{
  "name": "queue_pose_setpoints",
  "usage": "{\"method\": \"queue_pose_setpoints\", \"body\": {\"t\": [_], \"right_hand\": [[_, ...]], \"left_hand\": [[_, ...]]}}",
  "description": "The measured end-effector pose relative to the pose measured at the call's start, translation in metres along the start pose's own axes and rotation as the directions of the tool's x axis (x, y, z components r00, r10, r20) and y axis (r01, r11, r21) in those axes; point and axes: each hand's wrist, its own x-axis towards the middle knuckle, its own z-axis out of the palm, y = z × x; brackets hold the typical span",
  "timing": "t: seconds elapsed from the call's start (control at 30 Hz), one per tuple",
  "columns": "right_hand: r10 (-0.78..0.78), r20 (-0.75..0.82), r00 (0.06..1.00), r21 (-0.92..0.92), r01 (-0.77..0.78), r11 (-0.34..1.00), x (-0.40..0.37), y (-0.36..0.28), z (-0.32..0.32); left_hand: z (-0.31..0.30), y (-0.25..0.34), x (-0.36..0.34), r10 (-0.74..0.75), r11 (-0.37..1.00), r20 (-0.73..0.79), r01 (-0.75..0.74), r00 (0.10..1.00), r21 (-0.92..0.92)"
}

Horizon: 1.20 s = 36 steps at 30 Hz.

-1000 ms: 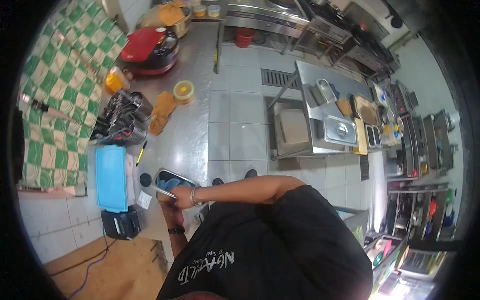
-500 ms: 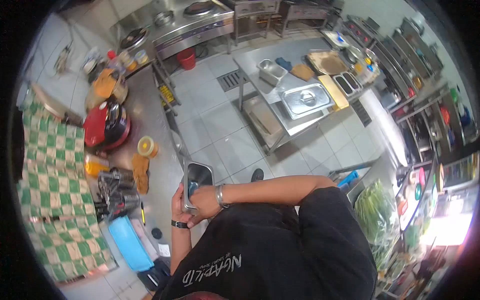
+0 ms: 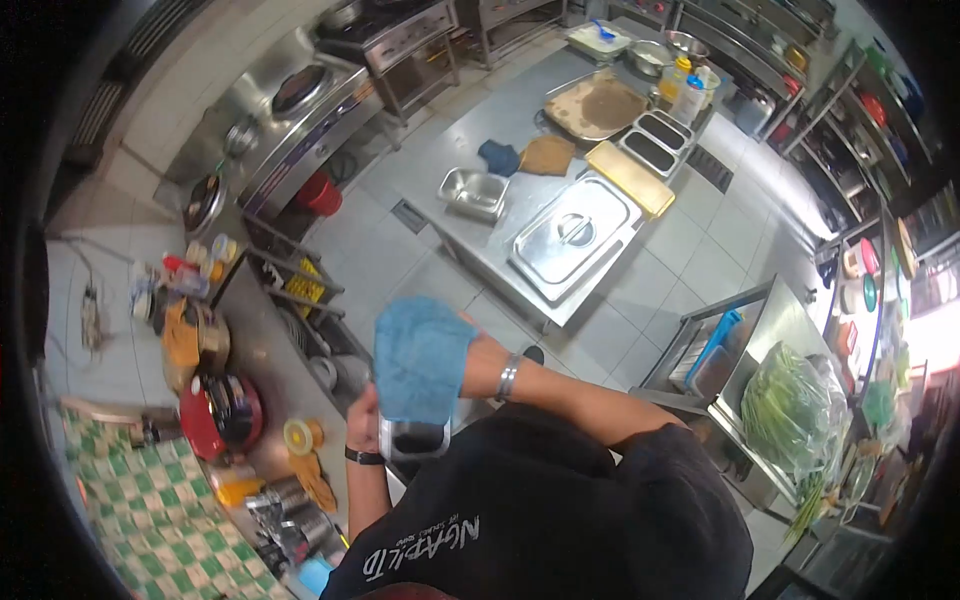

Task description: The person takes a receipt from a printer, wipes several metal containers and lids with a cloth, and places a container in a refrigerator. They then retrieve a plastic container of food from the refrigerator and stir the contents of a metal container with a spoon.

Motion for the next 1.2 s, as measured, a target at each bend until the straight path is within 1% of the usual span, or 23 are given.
{"method": "queue_pose_setpoints", "body": {"t": [0.1, 0.17, 0.2, 0.27, 0.3, 0.33, 0.4, 0.43, 0.53, 0.6, 0.63, 0.7, 0.73, 0.8, 0.83, 0.87, 0.93, 0.97, 1.0, 1.07, 1.1, 1.17, 1.2], "right_hand": [[0.148, -0.2, 0.969, 0.147, -0.119, 0.982, 0.039, 0.057, -0.005], [0.06, -0.528, 0.847, 0.261, 0.094, 0.961, 0.057, 0.119, 0.027], [0.066, -0.534, 0.843, 0.265, 0.093, 0.96, 0.063, 0.118, 0.007], [0.135, -0.523, 0.841, -0.129, -0.235, 0.963, 0.078, 0.102, -0.047], [0.593, -0.235, 0.771, 0.192, -0.561, 0.805, 0.08, 0.108, -0.043], [0.596, -0.232, 0.769, 0.205, -0.56, 0.803, 0.078, 0.11, -0.045], [0.7, -0.202, 0.685, 0.689, -0.409, 0.598, 0.069, 0.11, -0.048], [0.617, -0.318, 0.72, 0.594, -0.356, 0.721, 0.058, 0.142, 0.008], [0.569, -0.277, 0.774, 0.676, -0.264, 0.688, 0.036, 0.137, 0.009], [0.5, 0.035, 0.866, 0.241, -0.492, 0.836, 0.02, 0.147, -0.004], [0.516, 0.031, 0.856, 0.247, -0.507, 0.826, 0.024, 0.147, -0.023], [0.83, 0.027, 0.556, 0.576, -0.687, 0.442, 0.035, 0.15, -0.072], [0.844, 0.011, 0.536, 0.576, -0.693, 0.433, 0.035, 0.162, -0.076], [0.92, -0.237, 0.312, 0.622, -0.679, 0.39, 0.035, 0.188, -0.078], [0.993, -0.119, -0.004, 0.784, -0.614, 0.091, 0.04, 0.196, -0.074], [0.991, -0.128, -0.039, 0.791, -0.607, 0.078, 0.043, 0.21, -0.072], [0.95, -0.165, -0.267, 0.802, -0.596, -0.028, 0.044, 0.25, -0.063], [0.896, -0.287, -0.339, 0.766, -0.642, 0.002, 0.044, 0.272, -0.049], [0.883, -0.288, -0.37, 0.772, -0.635, -0.014, 0.042, 0.289, -0.041], [0.948, -0.152, -0.278, 0.609, -0.782, -0.131, 0.037, 0.315, -0.035], [0.941, -0.15, -0.304, 0.616, -0.773, -0.152, 0.041, 0.318, -0.039], [0.911, -0.051, -0.41, 0.682, -0.68, -0.268, 0.059, 0.317, -0.058], [0.891, -0.003, -0.455, 0.71, -0.629, -0.318, 0.065, 0.322, -0.066]], "left_hand": [[0.046, 0.018, 0.05, -0.019, 0.99, 0.12, 0.001, 0.993, 0.144], [0.065, 0.041, 0.077, 0.026, 0.978, 0.14, -0.054, 0.99, 0.201], [0.079, 0.052, 0.088, 0.085, 0.961, 0.16, -0.123, 0.983, 0.247], [0.132, 0.071, 0.11, 0.168, 0.949, 0.194, -0.212, 0.966, 0.233], [0.147, 0.08, 0.118, 0.237, 0.895, 0.234, -0.306, 0.943, 0.326], [0.158, 0.085, 0.127, 0.299, 0.821, 0.285, -0.397, 0.911, 0.409], [0.169, 0.088, 0.146, 0.328, 0.72, 0.319, -0.454, 0.889, 0.525], [0.173, 0.088, 0.156, 0.351, 0.606, 0.357, -0.501, 0.866, 0.618], [0.189, 0.096, 0.187, 0.331, 0.592, 0.415, -0.529, 0.848, 0.608], [0.185, 0.104, 0.224, 0.261, 0.573, 0.478, -0.533, 0.838, 0.622], [0.178, 0.106, 0.246, 0.232, 0.604, 0.521, -0.542, 0.821, 0.585], [0.187, 0.115, 0.285, 0.182, 0.693, 0.547, -0.501, 0.817, 0.519], [0.191, 0.12, 0.31, 0.162, 0.701, 0.562, -0.495, 0.811, 0.512], [0.191, 0.131, 0.367, 0.176, 0.651, 0.554, -0.518, 0.814, 0.554], [0.191, 0.132, 0.396, 0.176, 0.582, 0.493, -0.494, 0.852, 0.646], [0.187, 0.13, 0.428, 0.145, 0.593, 0.509, -0.486, 0.849, 0.642], [0.19, 0.126, 0.492, -0.043, 0.219, 0.612, -0.59, 0.79, 0.777], [0.215, 0.123, 0.503, -0.129, 0.074, 0.625, -0.621, 0.77, 0.78], [0.213, 0.111, 0.539, -0.222, -0.03, 0.777, -0.801, 0.589, 0.598], [0.208, 0.082, 0.591, -0.418, -0.181, 0.807, -0.909, 0.416, 0.375], [0.208, 0.072, 0.61, -0.433, -0.159, 0.808, -0.916, 0.4, 0.368], [0.208, 0.054, 0.642, -0.798, -0.355, 0.537, -0.933, 0.274, -0.052], [0.193, 0.041, 0.659, -0.792, -0.307, 0.58, -0.945, 0.189, -0.112]]}}
